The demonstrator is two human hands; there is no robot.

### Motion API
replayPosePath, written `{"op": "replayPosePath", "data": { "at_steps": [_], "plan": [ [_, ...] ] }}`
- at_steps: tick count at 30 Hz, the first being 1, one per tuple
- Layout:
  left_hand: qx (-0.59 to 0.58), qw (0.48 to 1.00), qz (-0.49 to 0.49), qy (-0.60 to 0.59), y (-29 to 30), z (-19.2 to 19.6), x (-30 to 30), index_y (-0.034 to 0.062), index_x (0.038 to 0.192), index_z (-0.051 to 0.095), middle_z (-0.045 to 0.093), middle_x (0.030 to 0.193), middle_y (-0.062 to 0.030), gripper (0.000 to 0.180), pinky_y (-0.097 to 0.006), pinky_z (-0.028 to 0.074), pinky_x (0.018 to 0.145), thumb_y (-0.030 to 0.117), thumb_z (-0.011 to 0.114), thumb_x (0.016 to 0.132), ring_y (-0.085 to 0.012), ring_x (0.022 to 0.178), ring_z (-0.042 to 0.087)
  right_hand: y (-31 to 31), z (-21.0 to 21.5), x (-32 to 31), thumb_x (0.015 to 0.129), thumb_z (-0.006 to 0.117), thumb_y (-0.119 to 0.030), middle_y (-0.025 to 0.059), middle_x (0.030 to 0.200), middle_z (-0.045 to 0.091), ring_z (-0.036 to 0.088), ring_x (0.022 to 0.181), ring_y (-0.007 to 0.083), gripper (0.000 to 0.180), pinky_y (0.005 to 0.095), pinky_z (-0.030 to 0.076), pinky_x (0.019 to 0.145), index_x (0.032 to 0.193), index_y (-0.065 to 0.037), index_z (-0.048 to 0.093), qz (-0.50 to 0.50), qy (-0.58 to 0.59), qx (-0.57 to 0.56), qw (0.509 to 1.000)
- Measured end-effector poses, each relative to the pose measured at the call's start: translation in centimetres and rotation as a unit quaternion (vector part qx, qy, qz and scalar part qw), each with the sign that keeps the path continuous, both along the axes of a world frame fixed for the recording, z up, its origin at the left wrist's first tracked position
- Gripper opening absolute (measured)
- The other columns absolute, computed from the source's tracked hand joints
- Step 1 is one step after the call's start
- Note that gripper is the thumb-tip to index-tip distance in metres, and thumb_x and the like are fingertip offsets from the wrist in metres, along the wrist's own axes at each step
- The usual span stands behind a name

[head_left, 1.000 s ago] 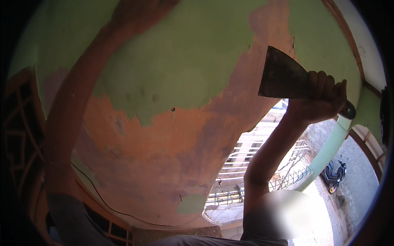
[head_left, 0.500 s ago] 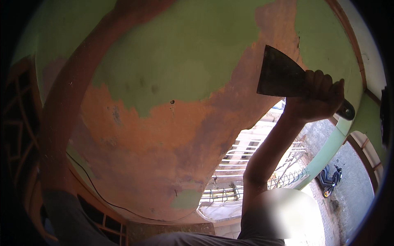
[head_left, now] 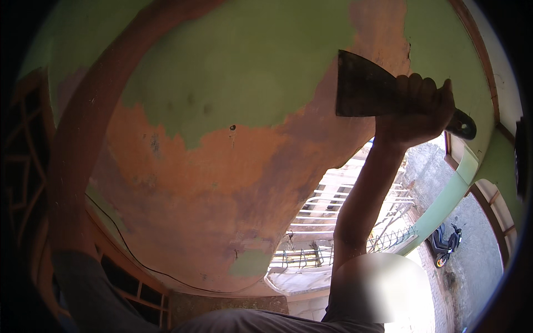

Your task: The person scrapes old paint off a ceiling using a hand scraper. They repeatedly scrape different areas of the ceiling surface, removing loose paint flakes and debris.

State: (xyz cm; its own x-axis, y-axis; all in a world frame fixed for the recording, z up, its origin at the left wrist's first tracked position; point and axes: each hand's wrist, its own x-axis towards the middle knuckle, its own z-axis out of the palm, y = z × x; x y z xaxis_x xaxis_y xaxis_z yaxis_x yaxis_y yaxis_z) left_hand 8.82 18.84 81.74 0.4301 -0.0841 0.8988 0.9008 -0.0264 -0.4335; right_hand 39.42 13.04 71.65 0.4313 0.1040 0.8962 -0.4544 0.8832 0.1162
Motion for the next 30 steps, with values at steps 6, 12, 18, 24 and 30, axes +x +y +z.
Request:
{"op": "replayPosePath", "data": {
  "at_steps": [6, 12, 18, 24, 30],
  "plan": [
    [0.012, 1.0, -0.008, -0.003, 0.4, 0.3, -0.2, 0.0237, 0.159, 0.034, 0.026, 0.166, -0.0108, 0.055, -0.06, 0.009, 0.126, 0.037, 0.042, 0.107, -0.0329, 0.156, 0.019, -1.8, -0.1, 1.8, 0.097, 0.054, -0.025, -0.0044, 0.05, 0.016, 0.016, 0.045, 0.011, 0.054, 0.0291, 0.018, 0.045, 0.057, -0.021, 0.02, 0.023, 0.015, 0.018, 0.999],
    [0.011, 1.0, 0.027, -0.012, -2.6, 0.1, -1.6, 0.0233, 0.159, 0.034, 0.027, 0.166, -0.0112, 0.055, -0.061, 0.01, 0.126, 0.037, 0.042, 0.107, -0.0326, 0.155, 0.02, -1.1, -1.1, -0.7, 0.104, 0.044, -0.025, -0.0044, 0.054, 0.019, 0.017, 0.048, 0.01, 0.049, 0.0281, 0.021, 0.047, 0.061, -0.021, 0.021, 0.08, -0.106, 0.065, 0.989],
    [0.02, 0.999, 0.029, -0.008, -2.3, 0.3, -2.5, 0.0235, 0.158, 0.036, 0.028, 0.166, -0.0112, 0.053, -0.061, 0.011, 0.125, 0.037, 0.042, 0.107, -0.0326, 0.155, 0.021, -1.1, -1.3, -2.0, 0.099, 0.052, -0.029, -0.0051, 0.049, 0.018, 0.017, 0.042, 0.0095, 0.053, 0.0277, 0.017, 0.042, 0.058, -0.024, 0.018, 0.088, -0.033, 0.044, 0.995],
    [0.027, 1.0, 0.006, 0.009, -2.4, 0.5, -2.4, 0.024, 0.157, 0.037, 0.03, 0.165, -0.0117, 0.053, -0.062, 0.011, 0.125, 0.038, 0.042, 0.106, -0.033, 0.154, 0.023, -0.9, -1.6, -2.4, 0.101, 0.049, -0.029, -0.0047, 0.048, 0.018, 0.015, 0.043, 0.0103, 0.053, 0.028, 0.018, 0.042, 0.057, -0.023, 0.02, 0.042, -0.009, -0.002, 0.999],
    [0.027, 1.0, 0.005, 0.004, -1.3, 0.1, -1.9, 0.0241, 0.157, 0.037, 0.031, 0.164, -0.0119, 0.054, -0.062, 0.012, 0.125, 0.039, 0.041, 0.106, -0.0328, 0.154, 0.024, -0.4, -1.8, -2.3, 0.102, 0.047, -0.03, -0.0047, 0.048, 0.019, 0.016, 0.043, 0.0107, 0.055, 0.0287, 0.018, 0.043, 0.055, -0.024, 0.02, 0.042, -0.041, 0.0, 0.998]
  ]
}}
